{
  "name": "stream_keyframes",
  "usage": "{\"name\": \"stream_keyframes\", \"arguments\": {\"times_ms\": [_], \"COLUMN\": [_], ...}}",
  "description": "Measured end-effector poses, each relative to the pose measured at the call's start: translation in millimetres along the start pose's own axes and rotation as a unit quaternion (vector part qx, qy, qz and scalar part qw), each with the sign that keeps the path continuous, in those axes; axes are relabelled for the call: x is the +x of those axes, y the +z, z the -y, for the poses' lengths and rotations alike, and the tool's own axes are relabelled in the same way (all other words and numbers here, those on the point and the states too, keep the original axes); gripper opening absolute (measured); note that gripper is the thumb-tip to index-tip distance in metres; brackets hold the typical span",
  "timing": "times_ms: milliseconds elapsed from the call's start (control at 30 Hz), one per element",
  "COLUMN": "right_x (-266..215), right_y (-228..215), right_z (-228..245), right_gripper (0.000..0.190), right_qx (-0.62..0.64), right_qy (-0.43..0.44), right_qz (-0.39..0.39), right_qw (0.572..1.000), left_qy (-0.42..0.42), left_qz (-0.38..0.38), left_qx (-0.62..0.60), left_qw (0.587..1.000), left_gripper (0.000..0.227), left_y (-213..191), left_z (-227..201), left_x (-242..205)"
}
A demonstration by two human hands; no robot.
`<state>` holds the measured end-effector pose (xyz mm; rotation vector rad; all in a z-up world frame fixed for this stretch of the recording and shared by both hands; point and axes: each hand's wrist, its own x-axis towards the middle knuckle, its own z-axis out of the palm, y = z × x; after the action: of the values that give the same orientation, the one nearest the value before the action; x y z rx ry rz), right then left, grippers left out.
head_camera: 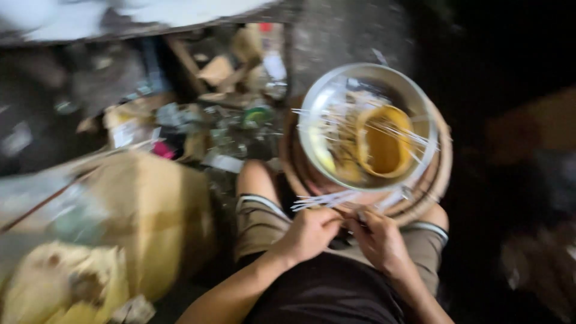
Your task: Assembling candle wicks by inserting them into metal bases and crimping them with pliers
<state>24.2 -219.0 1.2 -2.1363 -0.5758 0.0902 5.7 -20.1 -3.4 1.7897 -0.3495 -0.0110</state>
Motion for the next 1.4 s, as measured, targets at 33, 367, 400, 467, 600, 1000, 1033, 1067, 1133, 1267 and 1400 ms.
{"name": "stream_keyframes", "arguments": {"times_ms": [33, 367, 400, 467, 600, 1000, 1033, 1067, 1133, 1267, 1400], "right_x": [1.6, -5.4, -5.3, -8.6, -29.0, -31.1, -31.4, -31.6, -32.1, -26.4, -31.8], "right_y": [-3.5, -16.4, -17.0, -13.0, 18.7, -6.4, -8.3, -10.1, -12.6, -21.5, -18.2], "right_z": [10.3, 21.3, 21.8, 20.8, -12.9, -23.0, -23.0, -22.9, -17.3, 1.3, -13.5], "right_gripper": [0.011, 0.011, 0.014, 0.013, 0.006, 0.02, 0.02, 0.022, 0.034, 0.038, 0.037], "right_qx": [-0.007, 0.267, 0.298, 0.314, 0.342, 0.244, 0.247, 0.102, -0.042, -0.175, -0.247], "right_qy": [0.017, 0.148, 0.176, 0.218, 0.246, 0.227, 0.227, 0.193, 0.156, 0.05, -0.006], "right_qz": [-0.013, 0.001, 0.015, 0.0, -0.071, -0.011, -0.008, 0.027, 0.064, 0.112, 0.133], "right_qw": [1.0, 0.952, 0.938, 0.924, 0.904, 0.943, 0.942, 0.976, 0.985, 0.977, 0.96], "left_qy": [0.004, -0.311, -0.273, -0.218, 0.081, 0.167, 0.164, 0.163, 0.156, 0.162, 0.163], "left_qz": [0.02, 0.086, 0.108, 0.093, 0.016, 0.09, 0.09, 0.096, 0.103, 0.129, 0.153], "left_qx": [-0.01, -0.2, -0.123, -0.052, 0.141, 0.122, 0.124, 0.127, 0.129, 0.14, 0.163], "left_qw": [1.0, 0.925, 0.948, 0.97, 0.987, 0.974, 0.975, 0.974, 0.974, 0.968, 0.961], "left_gripper": [0.017, 0.004, 0.003, 0.003, 0.013, 0.008, 0.008, 0.008, 0.008, 0.009, 0.017], "left_y": [0.3, 0.5, -1.6, 8.3, 17.3, -16.9, -19.3, -21.9, -25.5, -23.9, -19.8], "left_z": [2.5, 10.7, 7.5, 14.4, 12.9, -15.7, -13.9, -12.0, -13.8, -11.5, -2.3], "left_x": [1.9, 16.5, 18.5, 13.9, 17.8, 41.1, 41.8, 42.5, 41.7, 39.9, 37.7]}}
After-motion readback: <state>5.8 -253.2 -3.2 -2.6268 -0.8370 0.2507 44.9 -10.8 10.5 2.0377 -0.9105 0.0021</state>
